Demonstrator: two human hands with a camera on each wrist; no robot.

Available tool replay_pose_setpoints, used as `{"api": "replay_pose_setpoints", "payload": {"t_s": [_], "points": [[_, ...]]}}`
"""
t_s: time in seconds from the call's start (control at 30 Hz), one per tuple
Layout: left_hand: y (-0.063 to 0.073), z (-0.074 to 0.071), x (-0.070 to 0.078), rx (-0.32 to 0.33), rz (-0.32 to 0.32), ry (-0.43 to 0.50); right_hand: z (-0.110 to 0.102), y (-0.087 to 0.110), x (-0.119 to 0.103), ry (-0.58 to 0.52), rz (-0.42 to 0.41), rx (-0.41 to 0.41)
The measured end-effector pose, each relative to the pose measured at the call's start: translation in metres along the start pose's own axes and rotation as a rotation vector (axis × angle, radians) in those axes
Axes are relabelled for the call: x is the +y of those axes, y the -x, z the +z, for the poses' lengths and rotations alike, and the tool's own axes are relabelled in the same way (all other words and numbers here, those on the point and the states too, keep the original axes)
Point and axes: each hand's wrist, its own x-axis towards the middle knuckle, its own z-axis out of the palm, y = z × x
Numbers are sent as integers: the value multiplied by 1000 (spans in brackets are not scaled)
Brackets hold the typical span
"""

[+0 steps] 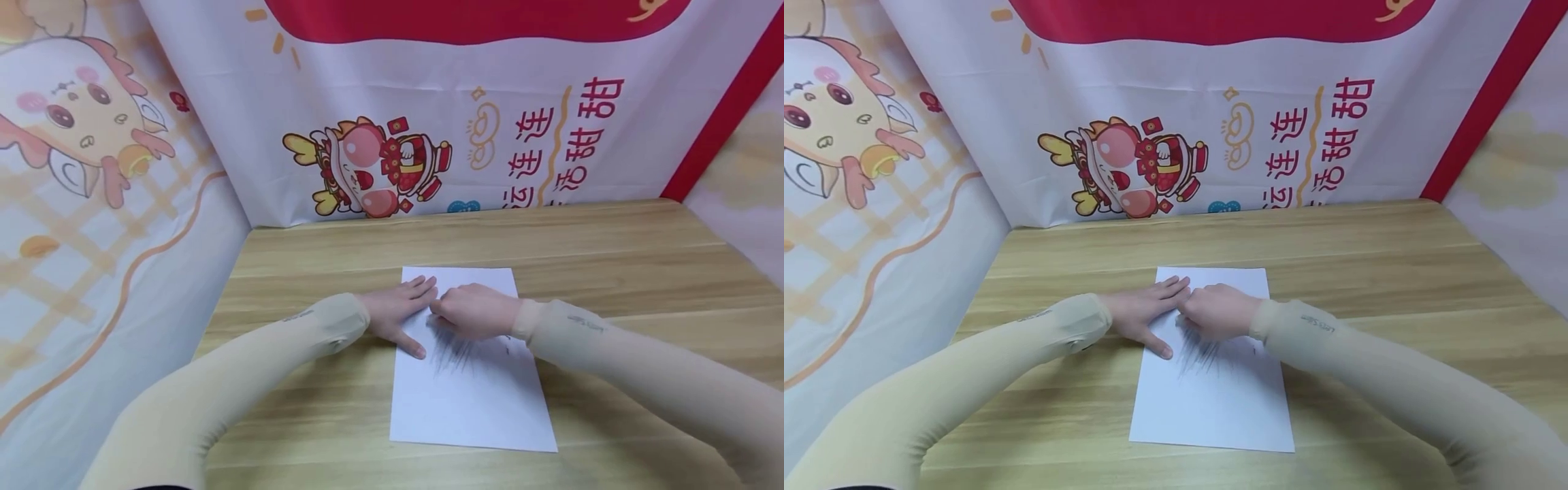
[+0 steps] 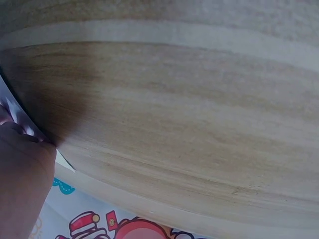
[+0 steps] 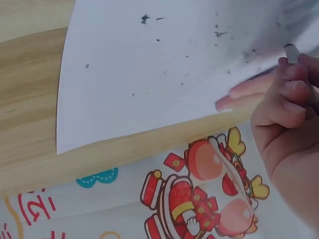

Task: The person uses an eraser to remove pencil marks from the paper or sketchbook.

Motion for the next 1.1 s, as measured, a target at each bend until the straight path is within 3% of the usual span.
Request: {"api": "replay_pose_setpoints", "payload": {"t_s": [0.1,0.3,0.77,0.93,1.1], "points": [[0,0,0,-3,-8,12,2,-1,0,56,-13,-39],[-3,-1,2,-17,-33,1,0,22,0,62,-7,-90],[-5,2,0,-36,-75,13,0,82,5,30,-6,-83],[-6,3,1,-33,-68,18,-6,80,6,6,5,-83],[-4,3,-1,-14,-42,18,-9,49,8,-44,-16,25]]}}
